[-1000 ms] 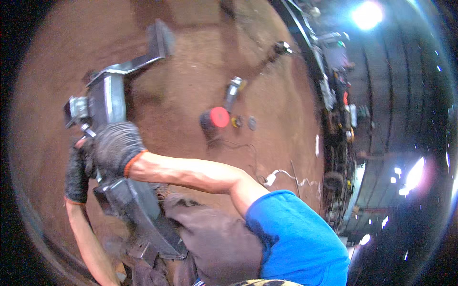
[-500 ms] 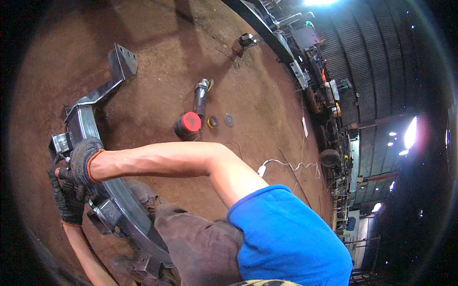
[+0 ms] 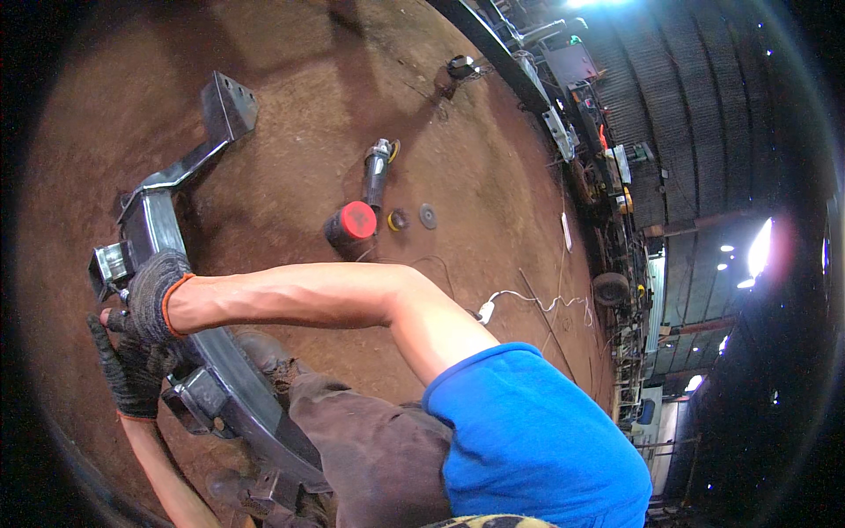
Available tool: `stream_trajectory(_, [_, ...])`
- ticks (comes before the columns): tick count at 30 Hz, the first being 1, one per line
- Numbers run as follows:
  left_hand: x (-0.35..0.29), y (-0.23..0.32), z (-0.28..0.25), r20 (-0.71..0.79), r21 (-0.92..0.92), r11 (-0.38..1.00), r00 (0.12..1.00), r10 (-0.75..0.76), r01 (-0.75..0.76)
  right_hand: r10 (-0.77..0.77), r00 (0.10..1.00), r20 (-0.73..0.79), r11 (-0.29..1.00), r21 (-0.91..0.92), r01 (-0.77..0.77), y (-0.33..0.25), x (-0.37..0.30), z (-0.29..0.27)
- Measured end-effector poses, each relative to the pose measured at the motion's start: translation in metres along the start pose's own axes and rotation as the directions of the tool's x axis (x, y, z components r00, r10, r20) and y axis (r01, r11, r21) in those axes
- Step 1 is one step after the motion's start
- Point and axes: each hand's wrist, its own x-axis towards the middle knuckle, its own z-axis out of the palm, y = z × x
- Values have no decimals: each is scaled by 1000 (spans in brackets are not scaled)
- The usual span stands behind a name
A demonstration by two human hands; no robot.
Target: The person sits on the workshop floor and assembles a metal frame by hand, inserting bolts and tightening them with a wrench. The person repeatedly repositions the frame and uses both hands to align and secure the components.
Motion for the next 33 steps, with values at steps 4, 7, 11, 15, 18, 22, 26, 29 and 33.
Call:
stream_trajectory(4, [3, -5, -29, -67, 129, 988, 993, 97, -88, 75, 997, 30, 997, 7, -75, -4, 6, 0])
stream_trajectory(7, [2, -10, -51, 13, 594, 771, 961, 277, -230, 48, 999, 7, 998, 40, -48, -6, 3, -4])
stream_trajectory(11, [1, -8, -25, -136, -122, 992, 990, 29, -46, 21, 999, -30, 997, 73, -19, -1, -4, -4])
stream_trajectory(15, [2, -8, -49, 63, 167, 968, 981, 181, -189, 36, 999, -10, 997, 63, -35, -5, -1, -9])
stream_trajectory(18, [2, -9, -46, -17, 306, 928, 973, 230, -214, 47, 999, -22, 996, 83, -45, -3, 2, -4])
stream_trajectory(22, [3, -12, -30, -133, 253, 954, 972, 196, -158, 88, 996, 3, 993, 85, -88, -4, -1, -7])
stream_trajectory(26, [2, -10, -26, -155, 270, 951, 968, 199, -152, 48, 998, -28, 996, 80, -45, -1, 4, -1])
stream_trajectory(29, [2, -8, -25, -168, 276, 950, 966, 197, -146, 44, 998, -42, 993, 110, -39, -2, 1, -4])
stream_trajectory(33, [3, -10, -22, -187, 276, 951, 963, 193, -137, 87, 995, -39, 994, 65, -84, -3, 4, 1])
